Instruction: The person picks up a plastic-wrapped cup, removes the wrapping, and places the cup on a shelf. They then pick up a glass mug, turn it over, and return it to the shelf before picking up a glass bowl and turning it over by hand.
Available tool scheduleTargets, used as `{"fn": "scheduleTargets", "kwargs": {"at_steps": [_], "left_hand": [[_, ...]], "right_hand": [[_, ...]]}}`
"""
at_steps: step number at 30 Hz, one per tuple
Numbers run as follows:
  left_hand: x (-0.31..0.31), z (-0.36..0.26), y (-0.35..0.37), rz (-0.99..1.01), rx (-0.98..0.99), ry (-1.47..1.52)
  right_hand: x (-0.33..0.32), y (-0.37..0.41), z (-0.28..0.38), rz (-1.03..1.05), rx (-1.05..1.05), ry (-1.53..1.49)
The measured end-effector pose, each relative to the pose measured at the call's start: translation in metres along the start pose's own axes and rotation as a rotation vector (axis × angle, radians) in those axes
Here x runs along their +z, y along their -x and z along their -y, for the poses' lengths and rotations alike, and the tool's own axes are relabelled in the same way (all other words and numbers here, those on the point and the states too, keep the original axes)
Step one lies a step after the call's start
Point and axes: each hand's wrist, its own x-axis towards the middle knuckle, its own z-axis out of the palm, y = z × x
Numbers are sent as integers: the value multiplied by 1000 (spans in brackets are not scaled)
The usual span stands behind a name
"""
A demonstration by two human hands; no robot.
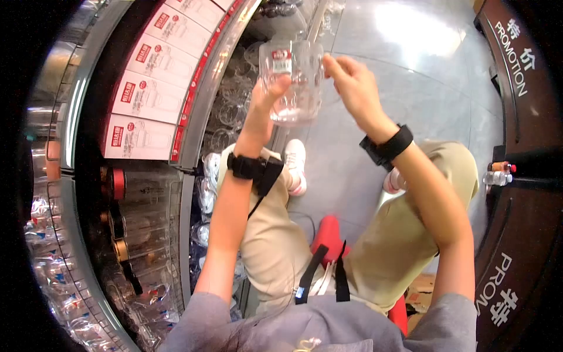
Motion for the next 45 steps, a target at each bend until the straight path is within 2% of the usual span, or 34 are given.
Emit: {"fn": "scheduleTargets", "kwargs": {"at_steps": [4,7,10,13,16,19,22,25,31,35,45], "left_hand": [[2,1,1,-54,-1,-29],[-1,11,-1,-108,35,-72],[1,14,-3,-79,58,-134],[6,15,-2,-114,59,-32],[6,4,0,-124,-67,40],[-1,-4,-4,-81,-103,13],[-1,-1,-3,-12,-93,-94],[4,5,-1,2,-139,-97],[10,15,-4,12,-134,-99],[15,14,-4,48,-105,-116],[15,15,-4,57,-167,-196]], "right_hand": [[3,2,-10,13,109,-22],[7,5,-10,-64,63,32],[3,7,1,-92,85,149],[-5,1,1,17,-1,327],[-10,-8,-12,188,-46,110],[-9,-5,-19,312,-67,131],[-4,12,-10,149,-52,319],[-5,15,-22,64,55,257],[-10,12,-28,55,160,83],[-8,15,-39,29,343,-109],[-7,20,-40,5,392,-104]]}}
